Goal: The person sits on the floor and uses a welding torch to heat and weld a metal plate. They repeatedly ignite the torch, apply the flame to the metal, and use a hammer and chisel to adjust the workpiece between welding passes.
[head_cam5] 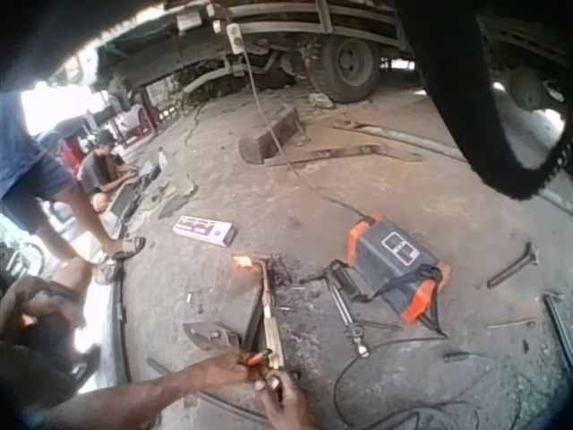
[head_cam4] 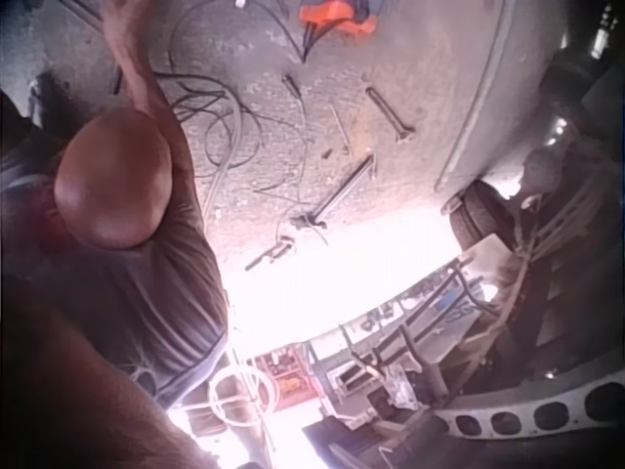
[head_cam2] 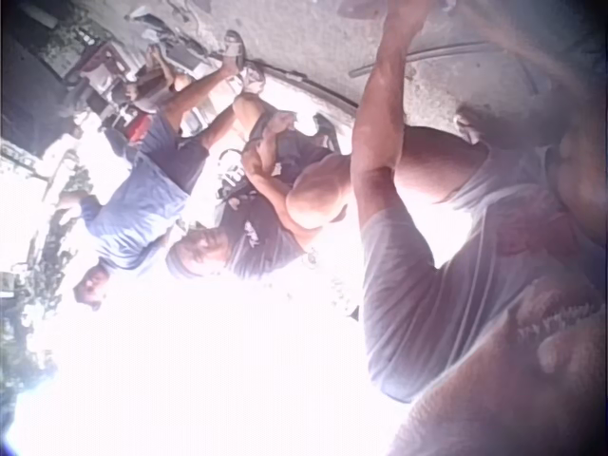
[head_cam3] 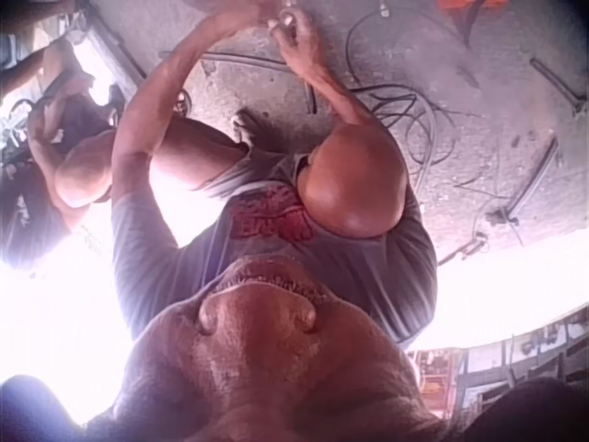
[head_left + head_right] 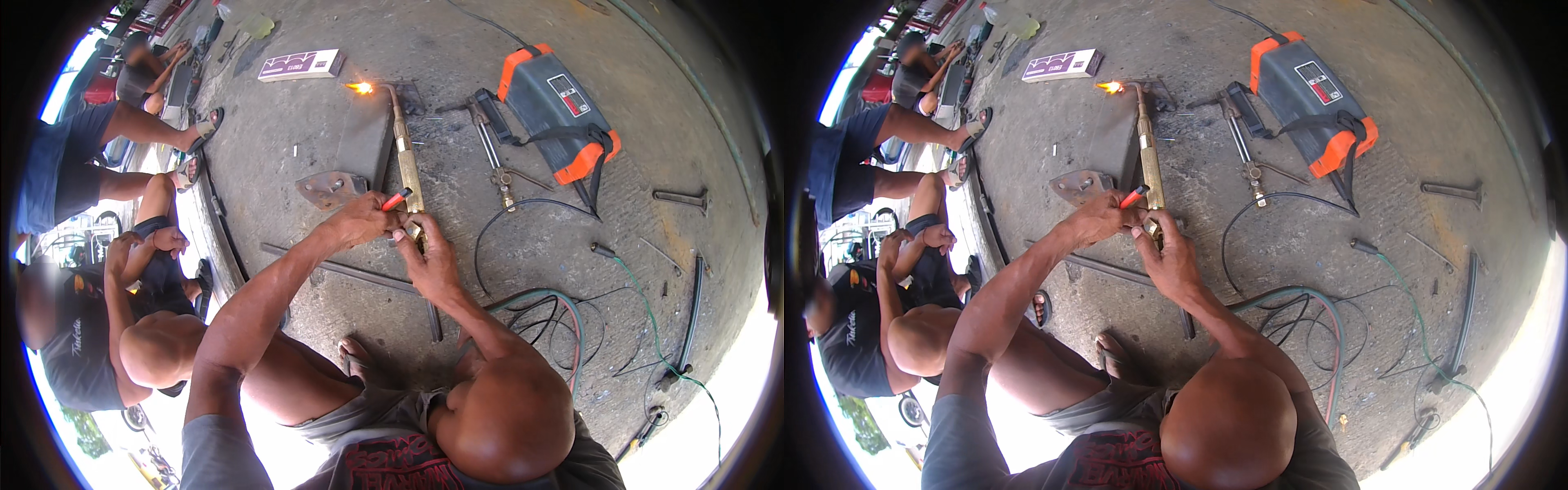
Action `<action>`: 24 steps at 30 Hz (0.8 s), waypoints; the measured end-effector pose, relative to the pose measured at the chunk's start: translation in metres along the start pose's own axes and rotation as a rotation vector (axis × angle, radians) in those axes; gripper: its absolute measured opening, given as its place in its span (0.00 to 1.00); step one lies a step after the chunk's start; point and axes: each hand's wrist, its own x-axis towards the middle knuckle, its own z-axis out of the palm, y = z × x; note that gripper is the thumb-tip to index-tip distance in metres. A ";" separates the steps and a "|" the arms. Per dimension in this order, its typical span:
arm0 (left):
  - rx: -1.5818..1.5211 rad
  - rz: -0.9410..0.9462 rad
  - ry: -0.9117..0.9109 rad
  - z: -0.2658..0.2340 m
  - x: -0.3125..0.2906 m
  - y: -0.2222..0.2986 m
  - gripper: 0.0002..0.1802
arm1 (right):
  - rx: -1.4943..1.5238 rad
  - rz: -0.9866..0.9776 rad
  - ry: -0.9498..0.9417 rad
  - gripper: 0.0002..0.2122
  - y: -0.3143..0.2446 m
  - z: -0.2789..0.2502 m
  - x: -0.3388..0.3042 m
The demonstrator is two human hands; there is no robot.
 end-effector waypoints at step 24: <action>0.024 0.165 -0.157 0.007 -0.016 -0.011 0.09 | 0.001 0.075 -0.065 0.13 -0.015 -0.016 -0.002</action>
